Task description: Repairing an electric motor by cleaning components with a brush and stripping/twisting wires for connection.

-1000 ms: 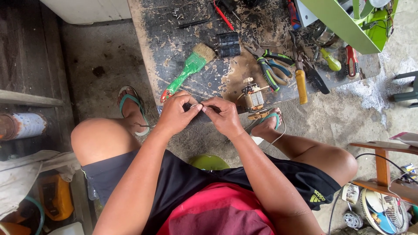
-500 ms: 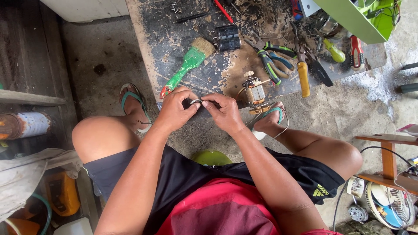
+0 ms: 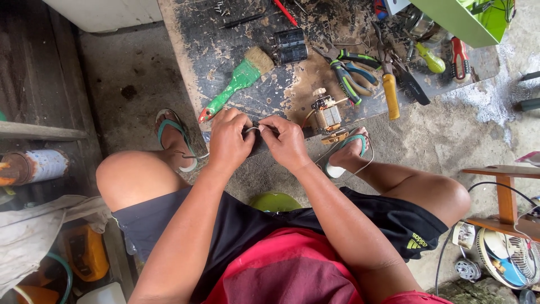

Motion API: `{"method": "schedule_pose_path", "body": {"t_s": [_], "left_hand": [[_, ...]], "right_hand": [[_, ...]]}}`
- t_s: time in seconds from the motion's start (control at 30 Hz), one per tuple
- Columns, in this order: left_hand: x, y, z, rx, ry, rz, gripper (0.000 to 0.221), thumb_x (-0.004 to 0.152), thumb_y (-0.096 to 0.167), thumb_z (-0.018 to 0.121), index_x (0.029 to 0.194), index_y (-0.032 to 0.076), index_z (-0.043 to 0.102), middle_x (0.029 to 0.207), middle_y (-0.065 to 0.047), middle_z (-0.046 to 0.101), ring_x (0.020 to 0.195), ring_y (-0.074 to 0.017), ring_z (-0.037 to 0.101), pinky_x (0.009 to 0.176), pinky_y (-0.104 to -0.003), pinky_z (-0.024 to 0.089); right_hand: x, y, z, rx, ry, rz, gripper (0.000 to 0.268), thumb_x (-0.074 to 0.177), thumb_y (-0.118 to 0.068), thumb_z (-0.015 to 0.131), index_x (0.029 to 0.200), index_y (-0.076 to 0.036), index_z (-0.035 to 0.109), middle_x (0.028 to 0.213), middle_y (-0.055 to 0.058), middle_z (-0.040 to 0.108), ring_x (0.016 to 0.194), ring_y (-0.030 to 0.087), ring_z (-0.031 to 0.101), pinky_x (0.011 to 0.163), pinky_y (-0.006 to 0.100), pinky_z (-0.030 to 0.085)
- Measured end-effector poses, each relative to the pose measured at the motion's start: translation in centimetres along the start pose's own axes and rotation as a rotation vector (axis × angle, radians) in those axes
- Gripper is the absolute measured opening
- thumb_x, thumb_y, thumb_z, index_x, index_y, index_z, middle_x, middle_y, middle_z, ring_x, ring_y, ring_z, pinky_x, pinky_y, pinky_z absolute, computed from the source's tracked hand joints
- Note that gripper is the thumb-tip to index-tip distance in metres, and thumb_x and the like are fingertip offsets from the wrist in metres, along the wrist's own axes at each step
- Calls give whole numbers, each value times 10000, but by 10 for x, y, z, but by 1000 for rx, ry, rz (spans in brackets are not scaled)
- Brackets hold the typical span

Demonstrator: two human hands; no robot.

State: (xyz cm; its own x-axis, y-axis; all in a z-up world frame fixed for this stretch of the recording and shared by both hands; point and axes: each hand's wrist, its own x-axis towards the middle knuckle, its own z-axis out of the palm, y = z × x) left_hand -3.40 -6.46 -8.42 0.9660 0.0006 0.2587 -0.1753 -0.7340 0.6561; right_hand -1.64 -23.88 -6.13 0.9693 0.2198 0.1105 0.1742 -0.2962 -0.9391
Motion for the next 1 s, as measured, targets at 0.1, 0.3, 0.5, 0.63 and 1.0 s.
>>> {"method": "schedule_pose_path", "body": {"t_s": [0.1, 0.3, 0.5, 0.63, 1.0], "left_hand": [[3, 6, -7, -62, -67, -38, 198, 736, 121, 805, 911, 122, 713, 887, -49, 643, 997, -315, 638, 1082, -504, 413], [6, 11, -11, -187, -58, -32, 145, 812, 179, 775, 950, 176, 729, 883, -40, 686, 1004, -318, 649, 1062, -475, 409], [6, 4, -7, -186, -58, -60, 131, 842, 197, 751, 969, 225, 763, 879, 7, 727, 1000, -273, 660, 1056, -441, 409], [6, 11, -13, -173, -95, -73, 227, 835, 180, 760, 1060, 214, 752, 863, 1, 737, 1020, -256, 656, 1113, -452, 343], [3, 42, -47, -83, -357, 66, 135, 884, 126, 776, 1015, 145, 748, 934, -65, 782, 1040, -253, 695, 1264, -556, 125]], "right_hand": [[0, -4, 0, -19, 2, -2, 116, 903, -41, 721, 971, -97, 796, 795, 106, 772, 815, 248, 755, 762, 394, 584], [-1, -2, 2, -71, 11, -30, 131, 888, -64, 733, 994, -114, 792, 856, 114, 783, 879, 324, 756, 802, 434, 588], [-5, -1, 4, -33, 11, -26, 160, 924, -44, 718, 1038, -120, 800, 908, 113, 796, 918, 293, 764, 828, 399, 593], [-5, 12, 2, 146, -19, 36, 149, 912, -25, 755, 1058, -46, 739, 870, 126, 765, 867, 192, 729, 812, 366, 574], [-14, -19, -27, 297, -206, 82, 89, 890, 39, 731, 946, -25, 756, 747, 70, 727, 737, 103, 616, 699, 280, 525]]}}
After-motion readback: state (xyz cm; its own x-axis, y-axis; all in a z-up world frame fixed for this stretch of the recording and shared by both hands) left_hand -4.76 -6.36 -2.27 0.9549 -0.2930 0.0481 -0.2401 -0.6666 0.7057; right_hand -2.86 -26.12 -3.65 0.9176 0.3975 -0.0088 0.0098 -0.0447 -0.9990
